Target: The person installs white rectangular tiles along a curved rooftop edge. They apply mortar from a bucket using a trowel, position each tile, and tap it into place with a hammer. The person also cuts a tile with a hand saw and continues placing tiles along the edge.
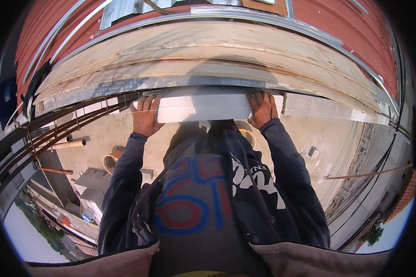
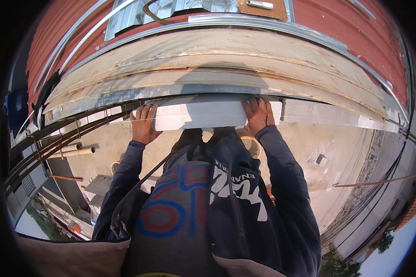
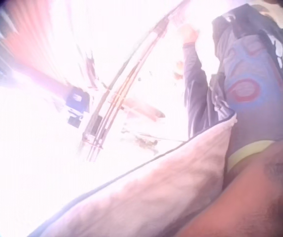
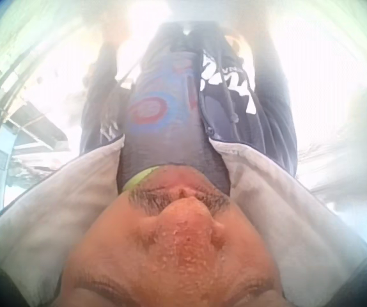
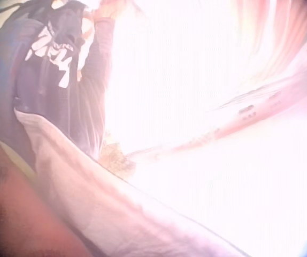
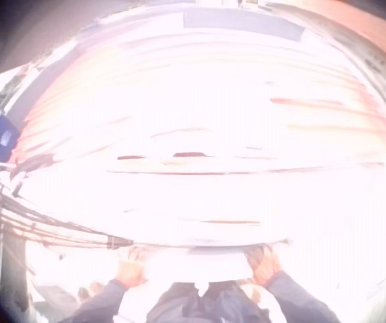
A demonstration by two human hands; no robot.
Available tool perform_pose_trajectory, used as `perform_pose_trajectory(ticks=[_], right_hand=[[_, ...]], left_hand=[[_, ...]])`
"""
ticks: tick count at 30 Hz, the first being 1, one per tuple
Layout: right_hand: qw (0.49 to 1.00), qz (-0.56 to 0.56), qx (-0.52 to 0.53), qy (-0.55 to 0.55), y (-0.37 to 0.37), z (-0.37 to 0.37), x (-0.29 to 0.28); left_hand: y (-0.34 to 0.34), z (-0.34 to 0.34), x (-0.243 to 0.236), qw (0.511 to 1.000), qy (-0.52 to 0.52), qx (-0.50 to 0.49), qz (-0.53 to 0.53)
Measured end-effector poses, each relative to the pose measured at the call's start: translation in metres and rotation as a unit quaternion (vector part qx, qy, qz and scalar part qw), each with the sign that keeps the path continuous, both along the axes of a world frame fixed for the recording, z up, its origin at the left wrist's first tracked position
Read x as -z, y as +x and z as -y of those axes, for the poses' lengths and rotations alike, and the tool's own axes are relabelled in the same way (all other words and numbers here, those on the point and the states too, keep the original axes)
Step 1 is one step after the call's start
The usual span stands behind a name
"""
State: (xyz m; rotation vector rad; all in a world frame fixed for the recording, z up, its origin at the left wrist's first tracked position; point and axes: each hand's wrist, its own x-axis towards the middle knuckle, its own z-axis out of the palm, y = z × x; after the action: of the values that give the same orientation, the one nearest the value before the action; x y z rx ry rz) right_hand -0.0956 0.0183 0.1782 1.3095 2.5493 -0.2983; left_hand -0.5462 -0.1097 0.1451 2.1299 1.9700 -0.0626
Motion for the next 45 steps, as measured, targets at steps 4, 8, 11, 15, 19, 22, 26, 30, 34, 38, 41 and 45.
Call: perform_pose_trajectory(ticks=[4,8,11,15,19,22,26,30,34,38,41,45], right_hand=[[1.0,0.024,-0.003,0.009,0.013,-0.006,0.007],[1.0,0.004,0.019,0.022,0.023,-0.003,0.015],[1.0,-0.002,0.023,-0.008,0.019,-0.01,0.005],[0.991,-0.109,0.054,0.052,0.025,-0.005,0.027],[0.989,-0.107,0.071,0.068,0.021,-0.001,0.035],[0.989,-0.091,0.074,0.086,0.025,0.005,0.034],[0.989,-0.081,0.076,0.097,0.036,0.014,0.03],[0.989,-0.073,0.093,0.093,0.037,0.017,0.031],[0.99,-0.052,0.103,0.082,0.034,0.017,0.022],[0.991,-0.001,0.089,0.097,0.031,0.014,0.015],[0.992,0.014,0.115,0.054,0.019,0.005,0.017],[0.992,0.04,0.1,0.059,0.017,0.008,0.004]], left_hand=[[0.01,0.007,0.013,0.992,0.087,-0.057,0.074],[0.021,0.019,0.023,0.963,0.1,-0.188,0.164],[0.015,0.027,0.032,0.956,0.084,-0.214,0.183],[0.016,0.016,0.027,0.959,0.071,-0.209,0.179],[0.016,0.014,0.027,0.965,0.062,-0.211,0.14],[0.017,0.012,0.026,0.966,0.072,-0.194,0.157],[0.013,0.007,0.024,0.968,0.059,-0.198,0.142],[0.011,0.008,0.025,0.965,0.071,-0.191,0.165],[0.0,0.019,0.036,0.911,0.109,-0.211,0.338],[-0.034,0.039,0.077,0.862,0.058,-0.213,0.457],[-0.056,0.04,0.105,0.876,0.01,-0.21,0.434],[-0.057,0.032,0.104,0.887,0.04,-0.167,0.428]])
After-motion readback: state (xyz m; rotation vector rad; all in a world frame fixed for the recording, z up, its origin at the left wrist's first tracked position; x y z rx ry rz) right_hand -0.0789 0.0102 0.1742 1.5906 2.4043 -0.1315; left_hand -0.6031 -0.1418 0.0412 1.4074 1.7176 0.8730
